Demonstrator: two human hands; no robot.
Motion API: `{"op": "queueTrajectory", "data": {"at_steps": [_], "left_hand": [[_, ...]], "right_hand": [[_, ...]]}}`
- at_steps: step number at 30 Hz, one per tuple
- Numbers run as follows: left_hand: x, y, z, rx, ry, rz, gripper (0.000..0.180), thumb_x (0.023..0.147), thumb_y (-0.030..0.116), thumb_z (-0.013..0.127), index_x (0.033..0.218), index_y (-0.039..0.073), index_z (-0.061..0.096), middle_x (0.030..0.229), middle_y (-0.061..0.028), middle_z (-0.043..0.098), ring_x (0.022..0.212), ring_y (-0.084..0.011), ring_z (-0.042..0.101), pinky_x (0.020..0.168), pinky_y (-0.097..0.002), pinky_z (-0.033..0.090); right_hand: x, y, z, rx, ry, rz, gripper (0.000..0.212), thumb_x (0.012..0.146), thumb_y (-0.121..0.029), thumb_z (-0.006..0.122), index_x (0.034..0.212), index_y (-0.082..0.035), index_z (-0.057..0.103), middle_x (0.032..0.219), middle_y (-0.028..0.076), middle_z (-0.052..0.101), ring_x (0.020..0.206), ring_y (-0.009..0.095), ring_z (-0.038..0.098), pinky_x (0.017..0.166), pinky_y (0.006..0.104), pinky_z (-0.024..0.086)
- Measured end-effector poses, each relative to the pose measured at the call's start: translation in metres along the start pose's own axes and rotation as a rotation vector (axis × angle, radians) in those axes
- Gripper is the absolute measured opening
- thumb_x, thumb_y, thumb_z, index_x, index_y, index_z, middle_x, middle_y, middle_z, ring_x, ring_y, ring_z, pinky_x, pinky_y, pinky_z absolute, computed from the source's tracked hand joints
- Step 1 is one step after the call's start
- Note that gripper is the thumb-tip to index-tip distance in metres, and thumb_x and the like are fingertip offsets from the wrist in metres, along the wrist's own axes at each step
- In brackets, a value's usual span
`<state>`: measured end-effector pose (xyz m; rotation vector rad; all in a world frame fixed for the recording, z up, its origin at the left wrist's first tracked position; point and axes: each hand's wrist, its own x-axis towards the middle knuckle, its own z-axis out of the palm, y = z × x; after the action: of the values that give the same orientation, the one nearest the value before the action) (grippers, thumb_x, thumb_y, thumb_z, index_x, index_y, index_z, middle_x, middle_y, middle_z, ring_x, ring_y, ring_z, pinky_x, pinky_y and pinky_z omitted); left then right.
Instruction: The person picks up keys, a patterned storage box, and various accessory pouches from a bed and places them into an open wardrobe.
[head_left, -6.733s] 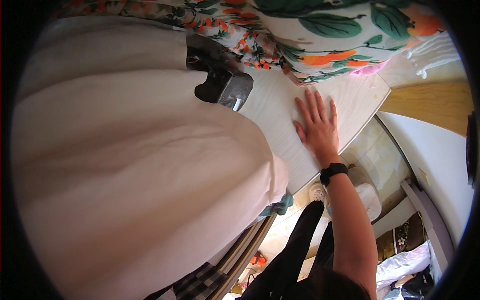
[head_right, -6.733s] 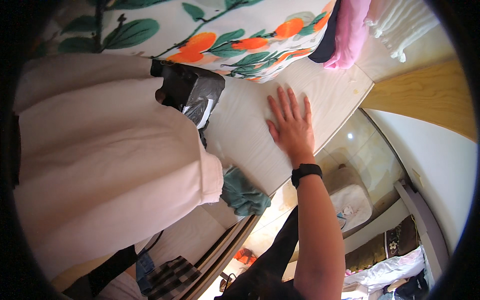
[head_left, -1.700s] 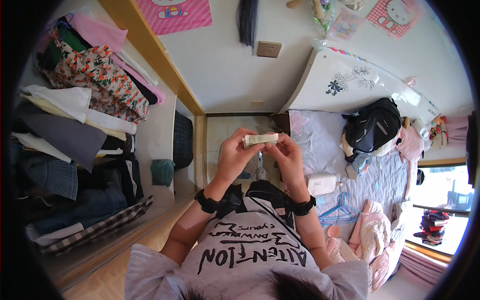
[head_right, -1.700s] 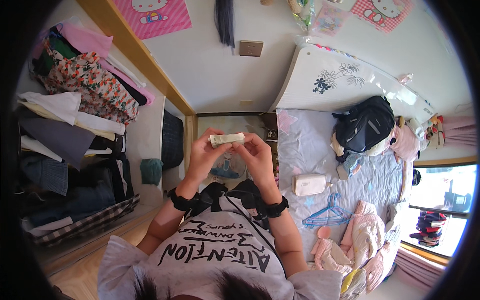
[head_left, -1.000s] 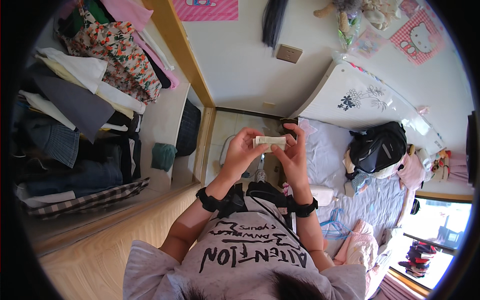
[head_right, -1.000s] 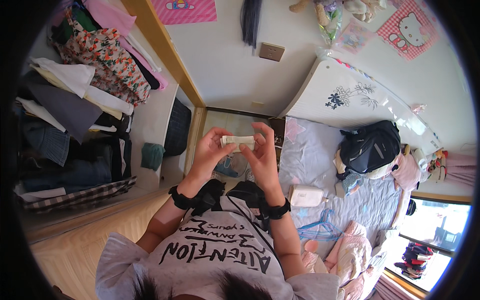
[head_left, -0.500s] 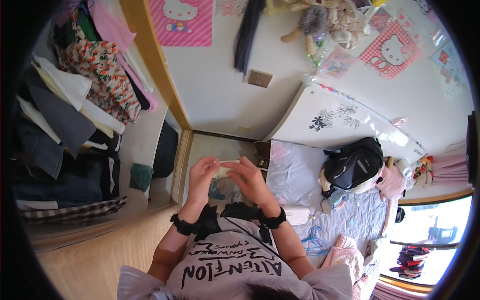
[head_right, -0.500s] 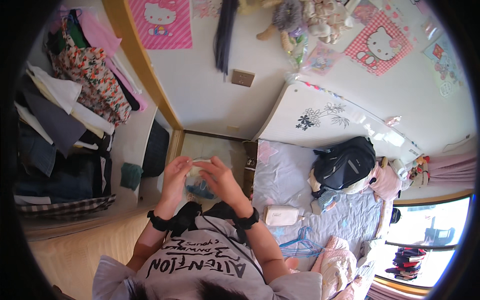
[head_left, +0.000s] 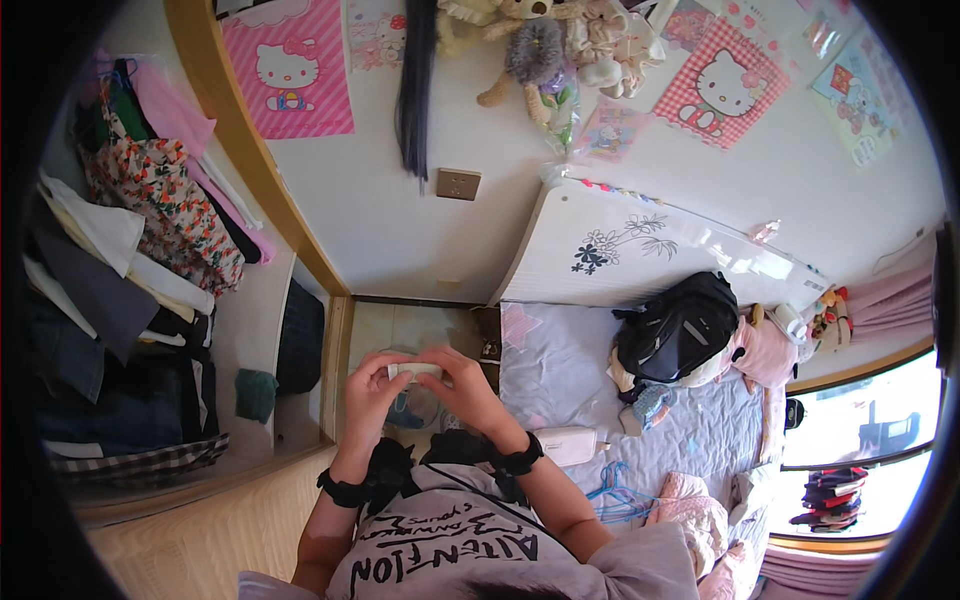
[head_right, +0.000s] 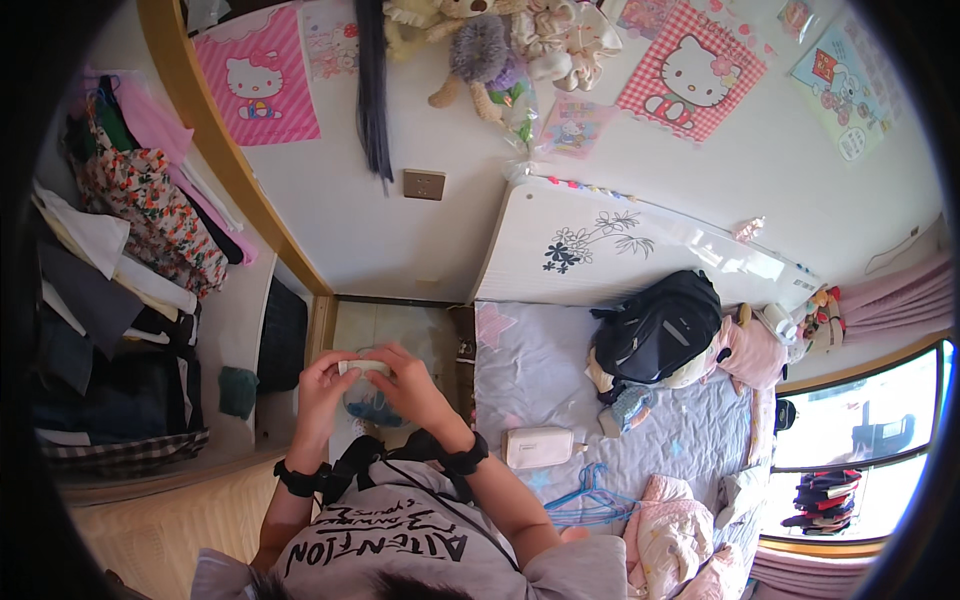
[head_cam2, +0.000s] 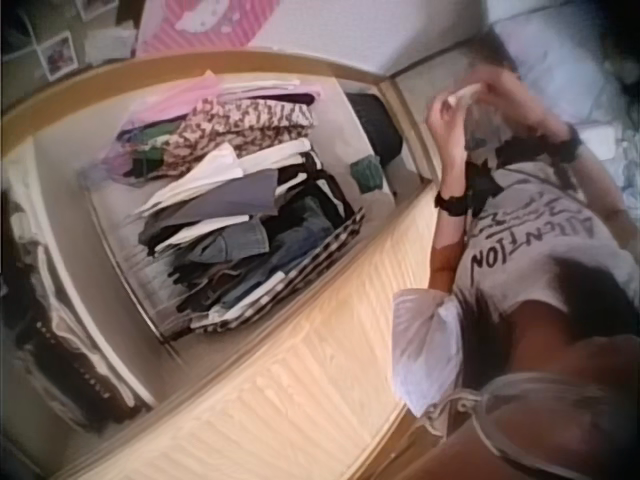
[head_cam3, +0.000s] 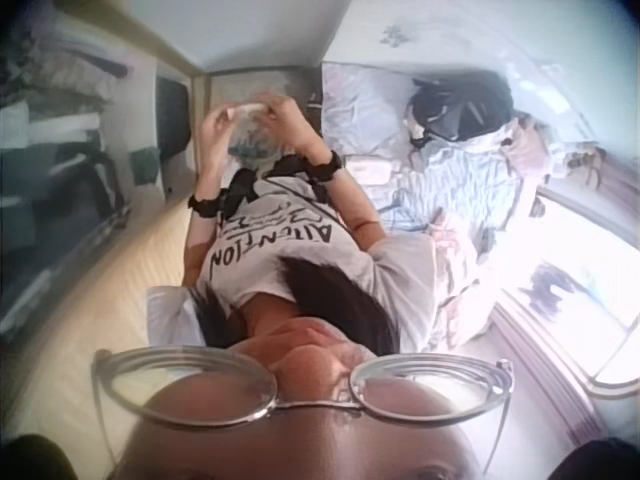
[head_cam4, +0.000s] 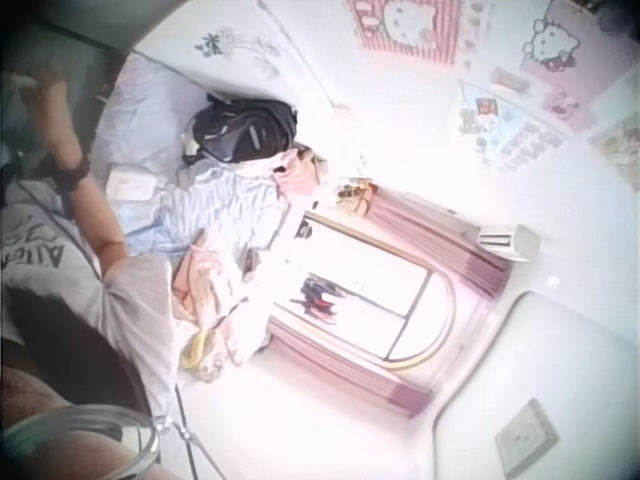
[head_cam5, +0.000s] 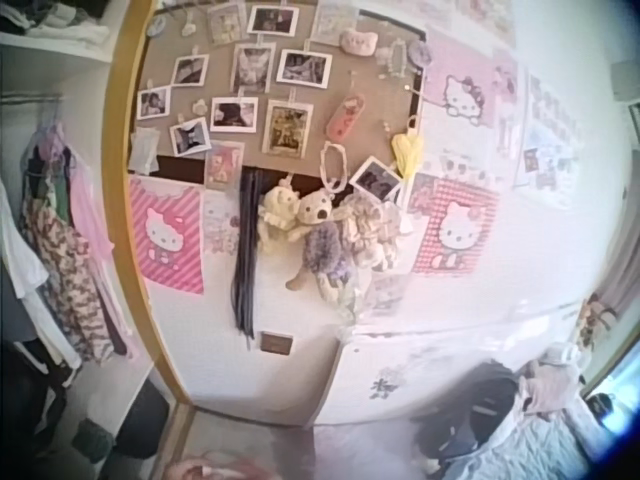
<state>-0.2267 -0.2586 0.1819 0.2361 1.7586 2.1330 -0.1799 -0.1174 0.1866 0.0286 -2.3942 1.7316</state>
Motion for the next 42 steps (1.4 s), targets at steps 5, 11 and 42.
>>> {"op": "queueTrajectory", "data": {"at_steps": [5,11,42], "left_hand": [[0.004,-0.005,0.007,0.109,-0.131,0.113,0.013,0.071,-0.002,0.055,0.084,-0.003,0.052,0.079,-0.0049,0.053,0.078,-0.0095,0.050,0.066,-0.0194,0.041],[0.006,-0.003,0.020,0.174,-0.126,-0.148,0.013,0.073,0.003,0.057,0.082,-0.004,0.051,0.070,-0.0052,0.055,0.056,-0.0099,0.054,0.052,-0.0186,0.043],[-0.015,-0.020,-0.204,-0.545,0.979,-0.059,0.012,0.078,0.018,0.052,0.077,0.006,0.054,0.071,0.0015,0.050,0.072,-0.0069,0.047,0.068,-0.0213,0.037]], "right_hand": [[-0.008,0.006,-0.017,0.096,-0.051,0.185,0.019,0.072,-0.006,0.057,0.091,-0.001,0.054,0.075,0.006,0.057,0.059,0.009,0.050,0.053,0.0214,0.040],[-0.009,0.008,-0.027,0.460,0.037,0.365,0.016,0.074,-0.007,0.056,0.086,0.004,0.055,0.072,0.005,0.058,0.062,0.007,0.053,0.056,0.0182,0.041],[0.107,-0.004,0.282,0.747,-0.448,0.647,0.008,0.079,-0.010,0.050,0.077,-0.003,0.054,0.069,-0.003,0.050,0.066,0.003,0.041,0.060,0.0171,0.033]]}}
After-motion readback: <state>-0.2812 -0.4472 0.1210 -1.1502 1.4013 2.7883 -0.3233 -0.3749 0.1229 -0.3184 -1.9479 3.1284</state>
